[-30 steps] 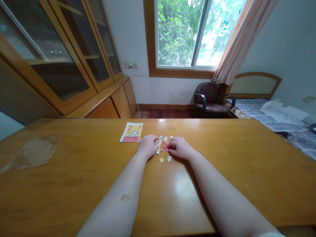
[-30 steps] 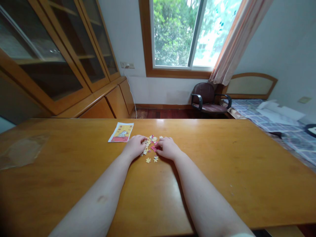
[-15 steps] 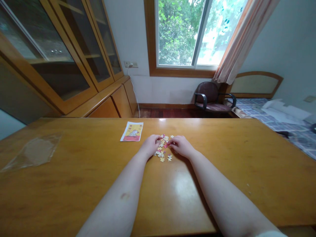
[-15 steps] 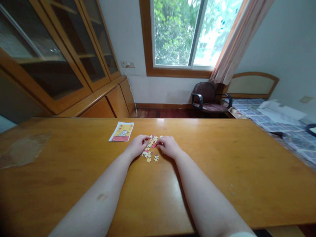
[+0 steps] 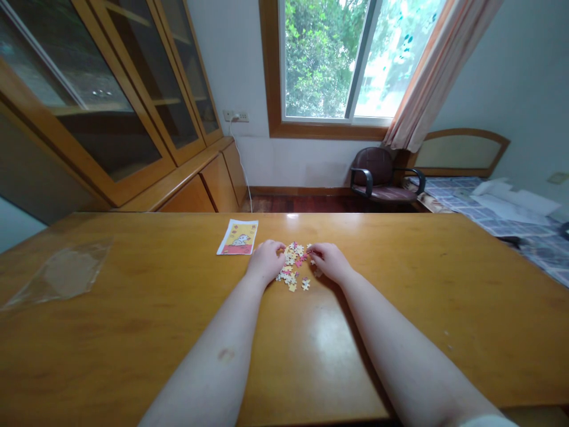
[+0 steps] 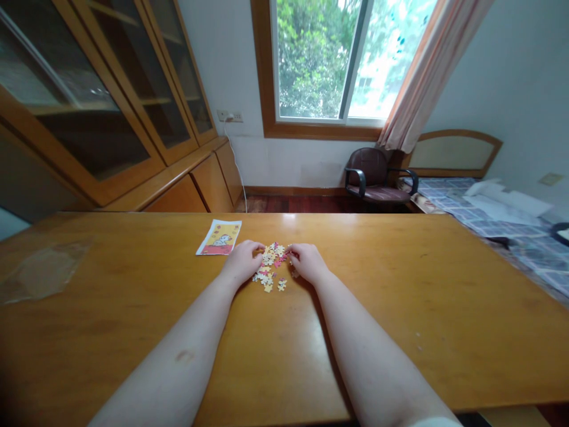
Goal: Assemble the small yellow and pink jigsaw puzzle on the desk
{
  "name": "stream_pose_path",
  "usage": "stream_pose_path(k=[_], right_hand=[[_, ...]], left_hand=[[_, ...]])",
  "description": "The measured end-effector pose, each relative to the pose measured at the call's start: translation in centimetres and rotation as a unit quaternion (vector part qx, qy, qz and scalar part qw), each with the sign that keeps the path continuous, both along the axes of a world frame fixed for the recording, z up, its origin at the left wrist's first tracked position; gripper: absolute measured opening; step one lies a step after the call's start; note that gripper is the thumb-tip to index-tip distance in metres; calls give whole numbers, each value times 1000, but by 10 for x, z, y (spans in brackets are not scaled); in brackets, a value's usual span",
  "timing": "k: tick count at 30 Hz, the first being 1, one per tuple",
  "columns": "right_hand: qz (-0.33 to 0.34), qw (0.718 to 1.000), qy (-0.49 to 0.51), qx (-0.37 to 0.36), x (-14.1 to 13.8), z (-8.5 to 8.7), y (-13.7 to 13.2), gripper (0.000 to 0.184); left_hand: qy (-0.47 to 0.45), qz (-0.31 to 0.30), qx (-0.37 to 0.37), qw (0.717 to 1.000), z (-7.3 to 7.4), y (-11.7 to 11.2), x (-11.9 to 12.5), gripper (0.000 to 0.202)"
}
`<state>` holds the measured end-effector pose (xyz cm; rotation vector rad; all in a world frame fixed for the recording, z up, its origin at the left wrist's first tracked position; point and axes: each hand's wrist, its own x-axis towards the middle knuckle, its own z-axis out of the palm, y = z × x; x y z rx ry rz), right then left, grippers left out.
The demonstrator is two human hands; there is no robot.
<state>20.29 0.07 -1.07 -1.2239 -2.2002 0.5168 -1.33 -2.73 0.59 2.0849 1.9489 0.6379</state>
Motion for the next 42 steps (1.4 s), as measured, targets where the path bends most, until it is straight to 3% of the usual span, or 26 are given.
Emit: stream_pose_path(k=[7,11,18,25,30,34,39,42], right_hand=[[-31,999,-7,6,1,-2,1,18],[-34,999,-5,4,0,-3,1,18],[-21,1000,20,-10,1,-5,2,18],[-26,998,38,-33,1,-2,0,21],[-39,998,45,-33,2,0,-1,22],[-62,997,45,-29,2,-2,1,23],[-94,994,30,-48,11,3,3,22],[-69,993,-6,-92,19,10,2,19]], left_hand=[[15,-132,-28,991,2,-7,3,45],[-42,-185,-48,981,-2,-6,5,49],[-139,-136,-17,981,-3,1,4,33],[-179,-101,8,978,3,0,2,31],[-70,-147,-25,986,8,-6,-1,33],[29,-145,-67,987,11,-12,0,31],[48,-154,-66,985,10,-11,2,31],[35,-164,-52,985,7,-9,2,31]])
